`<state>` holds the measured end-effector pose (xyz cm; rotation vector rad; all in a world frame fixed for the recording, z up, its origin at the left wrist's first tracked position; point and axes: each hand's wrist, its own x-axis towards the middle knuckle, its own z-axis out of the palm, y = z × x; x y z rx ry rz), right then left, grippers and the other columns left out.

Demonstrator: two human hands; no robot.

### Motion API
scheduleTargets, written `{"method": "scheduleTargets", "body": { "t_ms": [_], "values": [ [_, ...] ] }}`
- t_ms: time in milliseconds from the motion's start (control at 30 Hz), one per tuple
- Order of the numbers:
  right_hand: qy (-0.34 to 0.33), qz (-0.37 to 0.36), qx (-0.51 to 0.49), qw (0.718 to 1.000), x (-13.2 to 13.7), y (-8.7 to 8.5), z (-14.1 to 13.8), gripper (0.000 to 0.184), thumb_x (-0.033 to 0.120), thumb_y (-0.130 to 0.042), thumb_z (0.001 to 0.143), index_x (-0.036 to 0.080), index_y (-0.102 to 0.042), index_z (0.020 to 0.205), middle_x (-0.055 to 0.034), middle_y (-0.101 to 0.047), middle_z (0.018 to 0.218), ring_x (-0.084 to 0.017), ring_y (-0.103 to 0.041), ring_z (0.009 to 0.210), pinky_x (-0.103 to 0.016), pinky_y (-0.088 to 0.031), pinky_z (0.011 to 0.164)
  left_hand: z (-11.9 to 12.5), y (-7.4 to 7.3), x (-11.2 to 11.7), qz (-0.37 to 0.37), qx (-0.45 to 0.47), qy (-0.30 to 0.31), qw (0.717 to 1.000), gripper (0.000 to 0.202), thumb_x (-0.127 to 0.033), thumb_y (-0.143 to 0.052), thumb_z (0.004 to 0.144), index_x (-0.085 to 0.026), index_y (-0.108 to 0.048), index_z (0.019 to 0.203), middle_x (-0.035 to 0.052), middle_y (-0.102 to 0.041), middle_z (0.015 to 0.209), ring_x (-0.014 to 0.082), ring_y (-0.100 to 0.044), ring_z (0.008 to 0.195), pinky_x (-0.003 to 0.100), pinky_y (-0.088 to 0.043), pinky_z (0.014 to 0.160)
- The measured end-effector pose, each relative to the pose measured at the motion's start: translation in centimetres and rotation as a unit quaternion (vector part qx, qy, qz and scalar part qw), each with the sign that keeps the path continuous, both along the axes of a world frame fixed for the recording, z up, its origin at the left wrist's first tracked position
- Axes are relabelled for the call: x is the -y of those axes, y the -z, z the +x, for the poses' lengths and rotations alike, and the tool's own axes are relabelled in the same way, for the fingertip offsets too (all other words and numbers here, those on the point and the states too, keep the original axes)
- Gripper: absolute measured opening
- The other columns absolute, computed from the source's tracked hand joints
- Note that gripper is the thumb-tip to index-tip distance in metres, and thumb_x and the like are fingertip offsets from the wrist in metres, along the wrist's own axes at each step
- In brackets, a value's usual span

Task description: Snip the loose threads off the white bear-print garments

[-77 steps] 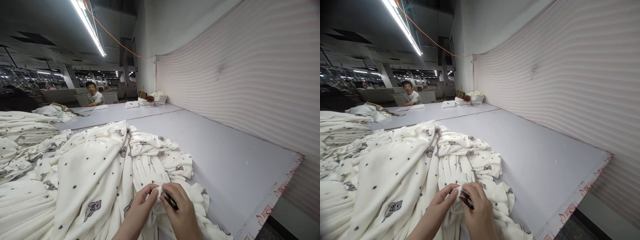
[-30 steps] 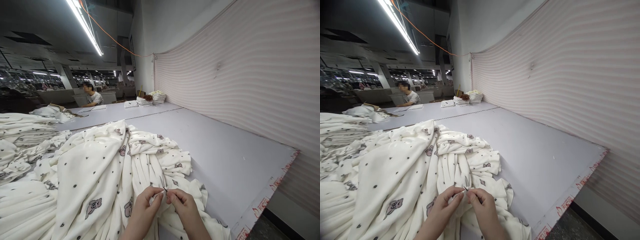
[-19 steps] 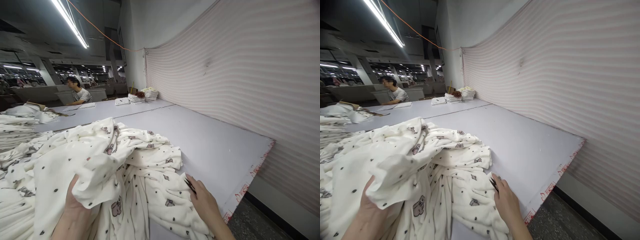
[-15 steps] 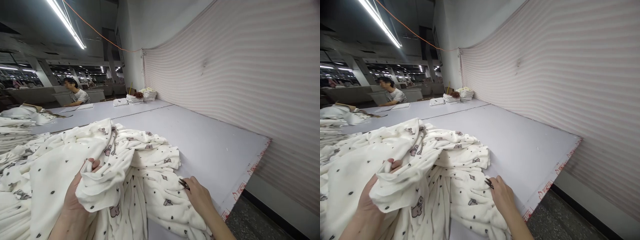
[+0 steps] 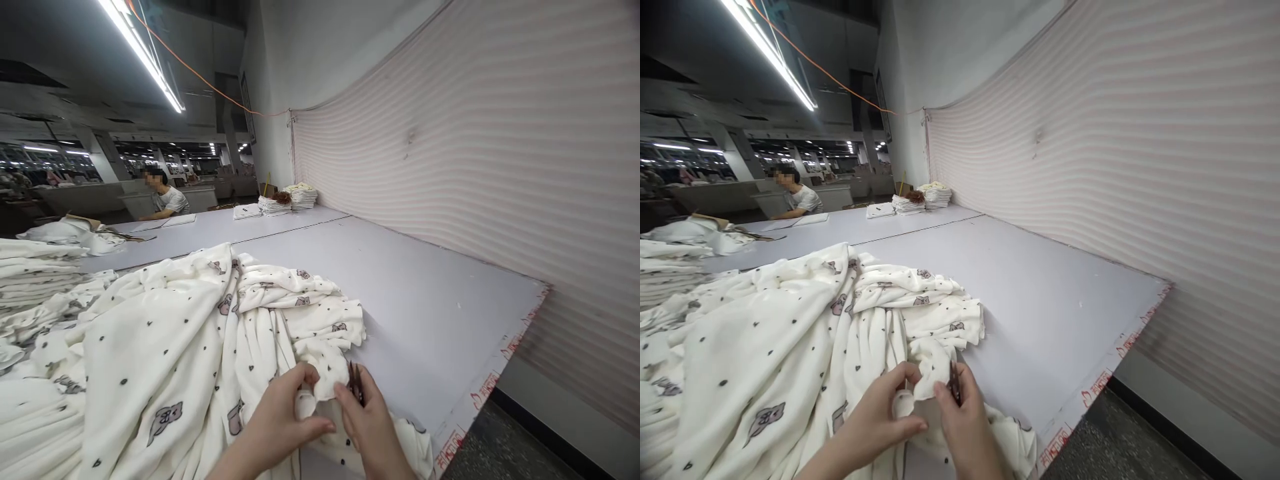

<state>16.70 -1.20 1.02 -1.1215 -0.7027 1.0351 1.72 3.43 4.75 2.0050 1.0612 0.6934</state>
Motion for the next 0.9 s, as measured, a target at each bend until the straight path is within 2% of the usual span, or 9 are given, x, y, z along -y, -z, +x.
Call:
{"method": "scheduleTargets", "body": {
  "t_ms": [100, 200, 267, 333, 400, 533, 667, 800, 900],
  "values": [
    [0.011, 0.032, 0.076, 0.997, 0.5, 0.0, -1.5, 0.050, 0.050, -0.066, 0.077, 0.022, -0.054, 0.117, -0.0031, -0.067, 0.090, -0.019, -0.062, 0.081, -0.026, -0.049, 0.075, 0.3, 1.4, 0.5, 0.045, -0.016, -0.040, 0.998, 0.014, -0.015, -0.055, 0.076, -0.024, -0.046, 0.082, -0.0050, -0.053, 0.072, 0.0139, -0.047, 0.063, 0.023, -0.038, 0.059],
    [-0.010, 0.024, 0.154, 0.988, 1.0, -0.3, -1.1, 0.062, 0.050, -0.056, 0.085, 0.023, -0.036, 0.137, 0.0001, -0.064, 0.075, -0.019, -0.060, 0.070, -0.026, -0.049, 0.065, -0.7, 2.6, 0.7, 0.090, -0.021, -0.034, 0.995, 0.015, -0.012, -0.045, 0.080, -0.024, -0.044, 0.089, -0.0035, -0.051, 0.076, 0.0136, -0.044, 0.059, 0.023, -0.036, 0.055],
    [-0.037, 0.021, 0.203, 0.978, 1.2, -0.6, -0.4, 0.051, 0.050, -0.053, 0.087, 0.023, -0.045, 0.130, -0.0008, -0.063, 0.076, -0.018, -0.059, 0.070, -0.024, -0.047, 0.062, -1.3, 3.1, 0.8, 0.112, -0.017, -0.037, 0.993, 0.009, -0.016, -0.041, 0.085, -0.024, -0.043, 0.089, -0.0020, -0.050, 0.077, 0.0146, -0.044, 0.060, 0.023, -0.035, 0.052],
    [-0.072, 0.028, 0.239, 0.968, 1.5, -1.0, 0.4, 0.034, 0.048, -0.052, 0.087, 0.022, -0.058, 0.110, -0.0030, -0.064, 0.083, -0.018, -0.060, 0.076, -0.023, -0.047, 0.065, -1.6, 3.4, 0.9, 0.133, -0.007, -0.038, 0.990, 0.005, -0.019, -0.041, 0.088, -0.024, -0.041, 0.086, -0.0013, -0.049, 0.076, 0.0155, -0.045, 0.063, 0.023, -0.035, 0.053],
    [-0.091, 0.044, 0.291, 0.951, 1.7, -1.4, 1.0, 0.024, 0.043, -0.055, 0.086, 0.022, -0.062, 0.094, -0.0038, -0.064, 0.087, -0.019, -0.061, 0.080, -0.024, -0.047, 0.070, -1.6, 3.4, 0.9, 0.160, 0.008, -0.028, 0.987, 0.009, -0.016, -0.041, 0.088, -0.024, -0.039, 0.085, -0.0008, -0.049, 0.079, 0.0158, -0.048, 0.069, 0.023, -0.038, 0.058],
    [-0.112, 0.040, 0.416, 0.902, 1.9, -2.3, 1.7, 0.019, 0.035, -0.057, 0.084, 0.024, -0.067, 0.096, -0.0035, -0.066, 0.088, -0.020, -0.062, 0.080, -0.025, -0.047, 0.070, -1.5, 3.2, 0.8, 0.203, 0.020, 0.010, 0.979, 0.021, -0.004, -0.037, 0.083, -0.025, -0.038, 0.087, -0.0002, -0.052, 0.085, 0.0150, -0.051, 0.076, 0.023, -0.041, 0.066],
    [-0.158, -0.004, 0.483, 0.861, 1.8, -3.0, 1.9, 0.018, 0.034, -0.054, 0.085, 0.027, -0.070, 0.090, -0.0020, -0.068, 0.085, -0.021, -0.064, 0.078, -0.026, -0.046, 0.066, -1.6, 2.9, 0.9, 0.203, 0.013, 0.018, 0.979, 0.022, -0.003, -0.038, 0.083, -0.024, -0.038, 0.087, -0.0003, -0.052, 0.085, 0.0145, -0.051, 0.075, 0.023, -0.041, 0.065],
    [-0.127, 0.001, 0.479, 0.869, 2.0, -2.4, 1.5, 0.019, 0.034, -0.052, 0.086, 0.028, -0.071, 0.085, -0.0003, -0.068, 0.080, -0.019, -0.065, 0.075, -0.025, -0.046, 0.064, -1.5, 2.8, 0.9, 0.187, 0.016, 0.008, 0.982, 0.022, -0.003, -0.040, 0.082, -0.024, -0.039, 0.087, 0.0001, -0.052, 0.085, 0.0150, -0.052, 0.076, 0.023, -0.042, 0.067],
    [-0.084, 0.004, 0.466, 0.881, 1.9, -1.6, 1.1, 0.030, 0.032, -0.062, 0.078, 0.030, -0.066, 0.107, -0.0003, -0.067, 0.096, -0.021, -0.065, 0.084, -0.026, -0.047, 0.070, -1.3, 2.6, 0.8, 0.158, 0.028, -0.015, 0.987, 0.016, -0.007, -0.042, 0.083, -0.023, -0.041, 0.084, 0.0030, -0.054, 0.094, 0.0165, -0.053, 0.082, 0.025, -0.042, 0.068]
  ]
}}
